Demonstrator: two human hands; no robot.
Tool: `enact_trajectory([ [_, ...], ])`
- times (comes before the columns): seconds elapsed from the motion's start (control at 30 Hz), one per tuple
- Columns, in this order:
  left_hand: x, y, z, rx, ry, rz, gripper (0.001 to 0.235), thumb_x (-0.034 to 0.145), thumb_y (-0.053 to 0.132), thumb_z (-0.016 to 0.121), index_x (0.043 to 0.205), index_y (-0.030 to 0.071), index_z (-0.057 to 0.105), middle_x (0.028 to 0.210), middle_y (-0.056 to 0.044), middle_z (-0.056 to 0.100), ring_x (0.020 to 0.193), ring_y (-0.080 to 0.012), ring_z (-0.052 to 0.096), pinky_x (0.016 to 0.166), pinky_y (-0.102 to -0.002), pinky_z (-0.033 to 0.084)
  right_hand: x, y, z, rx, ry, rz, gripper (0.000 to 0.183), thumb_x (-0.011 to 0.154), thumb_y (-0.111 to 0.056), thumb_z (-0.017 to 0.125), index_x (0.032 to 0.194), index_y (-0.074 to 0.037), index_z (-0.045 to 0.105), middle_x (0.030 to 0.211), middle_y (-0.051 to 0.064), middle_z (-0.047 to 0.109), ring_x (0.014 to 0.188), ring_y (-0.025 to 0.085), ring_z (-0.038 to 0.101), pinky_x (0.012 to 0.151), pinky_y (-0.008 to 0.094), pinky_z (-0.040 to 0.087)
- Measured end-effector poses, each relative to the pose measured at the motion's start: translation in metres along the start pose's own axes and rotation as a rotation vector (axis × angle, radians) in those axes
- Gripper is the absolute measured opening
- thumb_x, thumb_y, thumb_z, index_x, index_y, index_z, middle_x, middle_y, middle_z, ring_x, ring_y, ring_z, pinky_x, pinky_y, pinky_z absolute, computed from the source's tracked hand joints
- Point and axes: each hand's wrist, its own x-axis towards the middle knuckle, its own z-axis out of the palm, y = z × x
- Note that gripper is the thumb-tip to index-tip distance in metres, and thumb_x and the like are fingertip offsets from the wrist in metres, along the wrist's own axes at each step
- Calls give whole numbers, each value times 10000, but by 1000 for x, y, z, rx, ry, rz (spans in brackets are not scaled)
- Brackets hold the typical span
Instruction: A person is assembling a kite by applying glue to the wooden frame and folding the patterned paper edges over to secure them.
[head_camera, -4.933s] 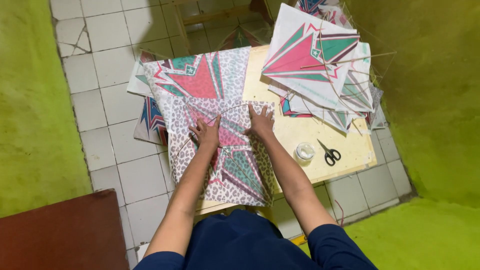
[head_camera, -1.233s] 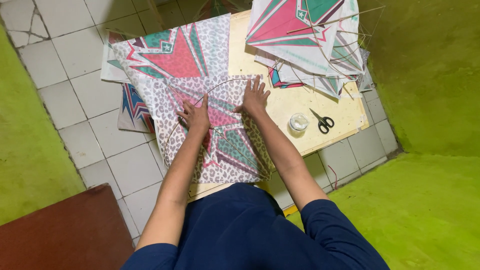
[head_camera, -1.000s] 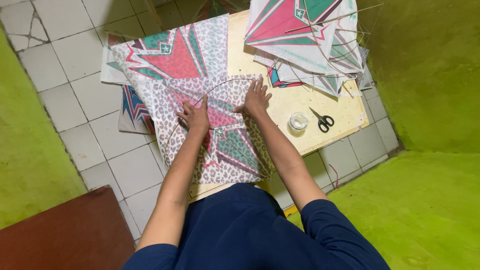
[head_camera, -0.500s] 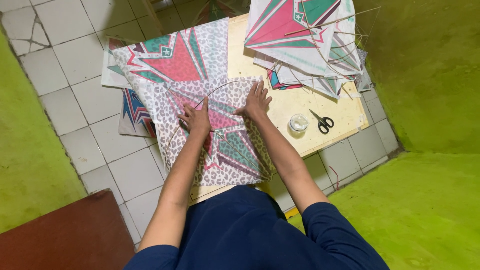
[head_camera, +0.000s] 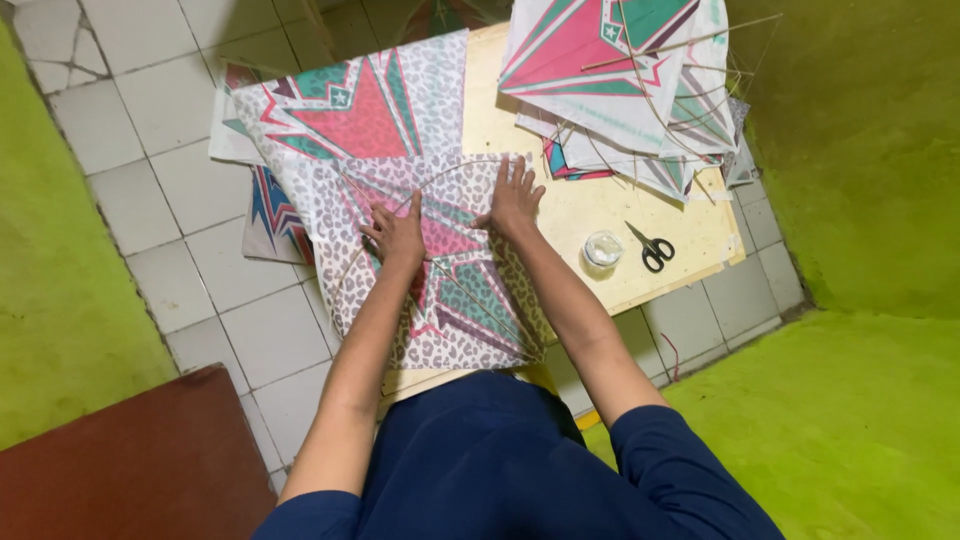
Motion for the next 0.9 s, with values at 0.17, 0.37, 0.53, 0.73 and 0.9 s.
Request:
enact_trajectory([
  [0.17, -3, 3, -7, 20, -4, -10, 1247, 716, 223, 957, 1645, 419, 150, 1589, -459, 140, 1512, -465, 166, 1138, -732, 110, 18, 3, 2, -57, -12, -24, 1412, 585, -464, 989, 1632, -46, 140, 1641, 258, 196, 1450, 434, 250, 1079, 648, 231],
  [0.37, 1, -1, -1, 1, -12, -15, 1282, 686, 242, 969, 1644, 425, 136, 1595, -459, 107, 1515, -476, 151, 1130, -750, 84, 10, -5, -12, -98, -47, -100, 1402, 626, -452, 975, 1659, -137, 81, 1614, 317, 241, 1480, 434, 258, 1103, 637, 193],
  [0.53, -5, -7, 5, -86, 2, -10, 1308, 669, 164, 970, 1642, 435, 140, 1602, -456, 67, 1535, -504, 95, 1147, -765, 63, 14, -3, -10, -140, -107, -148, 1348, 668, -442, 956, 1669, -181, 92, 1614, 357, 228, 1522, 457, 198, 1145, 628, 123],
  [0.73, -40, 4, 5, -22, 191, -39, 1121, 778, 166, 896, 1654, 316, 214, 1601, -400, 245, 1541, -491, 133, 1132, -783, 93, 31, -4, 0, -269, -99, -200, 1287, 730, -425, 920, 1663, -117, 90, 1577, 369, 318, 1520, 485, 191, 1140, 614, 79],
  [0.9, -75, 32, -6, 38, 402, -111, 708, 949, 89, 664, 1585, 254, 402, 1599, -250, 399, 1492, -444, 292, 1115, -784, 155, 10, -10, -14, -322, -42, -207, 992, 882, -207, 777, 1639, -36, 159, 1497, 414, 425, 1481, 549, 260, 1115, 619, 54],
])
